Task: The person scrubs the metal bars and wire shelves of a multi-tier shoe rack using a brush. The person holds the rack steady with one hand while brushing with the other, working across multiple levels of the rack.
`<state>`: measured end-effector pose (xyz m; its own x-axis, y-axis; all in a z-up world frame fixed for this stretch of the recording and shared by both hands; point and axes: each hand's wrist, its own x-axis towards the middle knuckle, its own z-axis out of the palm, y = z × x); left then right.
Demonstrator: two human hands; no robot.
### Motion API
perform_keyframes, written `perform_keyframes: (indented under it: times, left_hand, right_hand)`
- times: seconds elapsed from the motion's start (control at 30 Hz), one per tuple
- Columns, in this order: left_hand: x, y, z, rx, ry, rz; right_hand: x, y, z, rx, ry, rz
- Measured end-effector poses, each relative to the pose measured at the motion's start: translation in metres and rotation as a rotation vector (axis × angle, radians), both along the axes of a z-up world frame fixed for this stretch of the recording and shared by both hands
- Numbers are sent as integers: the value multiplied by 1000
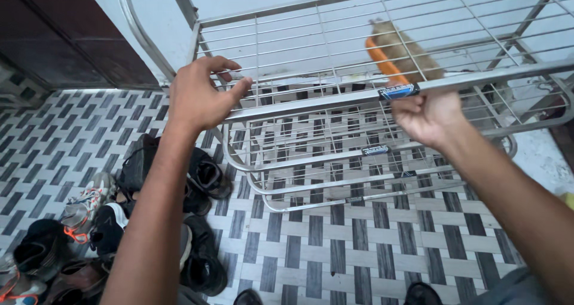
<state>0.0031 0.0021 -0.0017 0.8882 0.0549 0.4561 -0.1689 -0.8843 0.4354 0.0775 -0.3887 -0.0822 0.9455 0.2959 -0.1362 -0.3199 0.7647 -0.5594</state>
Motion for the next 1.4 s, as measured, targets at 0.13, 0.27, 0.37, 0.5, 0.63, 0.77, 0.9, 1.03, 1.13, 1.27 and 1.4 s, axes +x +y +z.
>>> perform_keyframes:
  times: [0.13, 0.27, 0.37, 0.5, 0.63, 0.77, 0.9, 1.03, 1.13, 1.27, 1.4]
  left_hand:
    - [1, 0, -1, -47, 56, 32]
    - [-2, -1, 3, -7, 32, 2]
    - [-4, -4, 6, -20, 117, 44]
    - [-3, -4, 5, -39, 142, 66]
    - [-2, 0, -1, -35, 77, 9]
    - [3, 0, 1, 2, 155, 59]
    - [4, -5, 1, 60, 178, 94]
    - [3, -6, 1, 130, 202, 165]
    - [4, -4, -5, 77, 167, 132]
    - [10, 1, -12, 113, 124, 108]
    - [14, 2, -13, 157, 124, 118]
  right_hand:
    - [-4, 17, -1, -153, 107, -35]
    - [-8, 19, -11, -288, -139, 246]
    - [-7, -3, -16, -266, -30, 133]
    - [2, -68, -8, -185, 18, -28]
    - [0, -132, -4, -45, 80, -196]
    - [-6, -175, 10, 114, -4, -197]
    - [-7, -185, 16, 228, 40, -144]
    - [1, -165, 8, 216, 36, -125]
    - [1, -148, 0, 244, 44, -17]
    - [-5, -140, 1, 54, 30, 23]
    - [-15, -146, 12, -351, 49, -57]
